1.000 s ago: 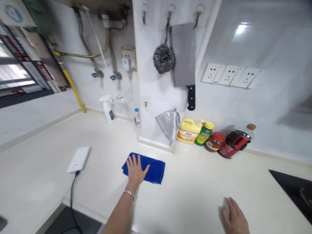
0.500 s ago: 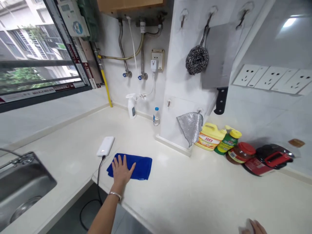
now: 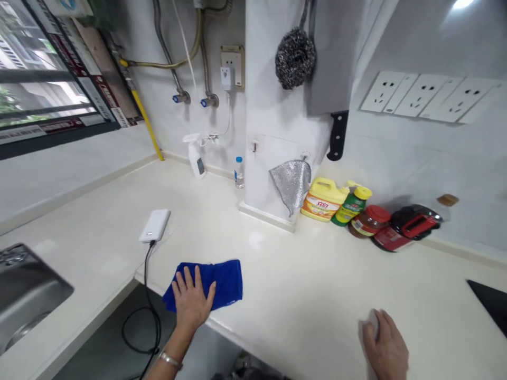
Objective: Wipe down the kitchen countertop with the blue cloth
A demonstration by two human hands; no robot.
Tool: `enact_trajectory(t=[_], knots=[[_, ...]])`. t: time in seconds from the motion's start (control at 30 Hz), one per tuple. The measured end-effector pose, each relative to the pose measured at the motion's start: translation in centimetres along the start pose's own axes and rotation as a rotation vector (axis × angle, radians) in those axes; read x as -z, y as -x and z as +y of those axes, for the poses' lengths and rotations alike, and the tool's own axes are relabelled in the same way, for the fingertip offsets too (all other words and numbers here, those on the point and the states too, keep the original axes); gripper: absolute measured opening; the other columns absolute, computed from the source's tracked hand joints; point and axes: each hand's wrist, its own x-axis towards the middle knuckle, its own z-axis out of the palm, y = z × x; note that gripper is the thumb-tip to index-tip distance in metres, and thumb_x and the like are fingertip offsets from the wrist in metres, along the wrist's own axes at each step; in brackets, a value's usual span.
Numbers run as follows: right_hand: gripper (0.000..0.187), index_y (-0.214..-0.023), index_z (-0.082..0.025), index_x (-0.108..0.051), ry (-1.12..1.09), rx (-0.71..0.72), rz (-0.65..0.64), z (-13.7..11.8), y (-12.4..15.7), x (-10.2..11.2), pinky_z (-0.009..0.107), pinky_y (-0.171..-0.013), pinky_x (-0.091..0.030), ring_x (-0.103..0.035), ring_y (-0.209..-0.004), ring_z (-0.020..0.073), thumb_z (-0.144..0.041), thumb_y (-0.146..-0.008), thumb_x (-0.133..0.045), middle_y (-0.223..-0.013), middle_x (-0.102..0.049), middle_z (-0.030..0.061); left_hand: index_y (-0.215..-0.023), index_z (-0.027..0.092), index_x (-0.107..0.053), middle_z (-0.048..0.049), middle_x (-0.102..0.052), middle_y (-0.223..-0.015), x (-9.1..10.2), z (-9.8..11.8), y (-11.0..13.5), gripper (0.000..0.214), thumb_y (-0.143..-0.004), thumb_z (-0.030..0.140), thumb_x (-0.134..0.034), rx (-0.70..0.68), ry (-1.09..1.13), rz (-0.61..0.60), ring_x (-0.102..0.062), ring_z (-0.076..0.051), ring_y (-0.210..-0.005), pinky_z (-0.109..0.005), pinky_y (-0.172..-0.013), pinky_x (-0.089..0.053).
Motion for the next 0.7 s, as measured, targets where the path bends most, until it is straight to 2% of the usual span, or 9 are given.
enact_trajectory(t=[0.13,0.4,0.57,0.7], knots=[[0.058,-0.126,-0.006,-0.062,-0.049,0.079,0.034,-0.4,-0.1,0.2,0.056,-0.105,-0.046,-0.056,-0.126,0.0385,-0.048,-0.092,-0.040,-0.135,-0.058,0.0255,-0.149,-0.001,-0.037,-0.0306,-0.020,-0.161,0.9,3.0,2.9,0.080,-0.093,0.056,-0.034,-0.107,0.042,-0.051,0.000,-0.046,-0.152,-0.067,-0.120,-0.017],[0.050,-0.133,-0.010,-0.058,-0.078,0.009,0.020,-1.6,-0.1,1.0,0.060,-0.108,-0.041,-0.049,-0.133,0.0362,-0.041,-0.097,-0.041,-0.142,-0.054,0.0232,-0.150,0.003,-0.038,-0.0264,-0.015,-0.164,1.2,9.9,7.1,0.079,-0.090,0.056,-0.043,-0.322,0.132,-0.159,0.000,-0.043,-0.153,-0.066,-0.121,-0.019],[0.046,-0.132,-0.011,-0.056,-0.076,-0.008,0.018,-2.1,-0.4,1.3,0.058,-0.111,-0.039,-0.048,-0.134,0.0333,-0.036,-0.096,-0.043,-0.142,-0.054,0.0218,-0.153,0.006,-0.033,-0.0247,-0.005,-0.166,0.9,14.2,8.9,0.079,-0.090,0.052,-0.048,-0.439,0.213,-0.177,-0.001,-0.045,-0.153,-0.067,-0.121,-0.020],[0.043,-0.132,-0.012,-0.055,-0.073,-0.018,0.022,-2.2,-0.5,1.4,0.056,-0.112,-0.038,-0.048,-0.134,0.0316,-0.032,-0.095,-0.044,-0.142,-0.054,0.0212,-0.154,0.007,-0.031,-0.0240,-0.003,-0.166,0.4,17.4,9.2,0.081,-0.089,0.049,-0.052,-0.505,0.282,-0.191,-0.002,-0.045,-0.153,-0.069,-0.120,-0.020]])
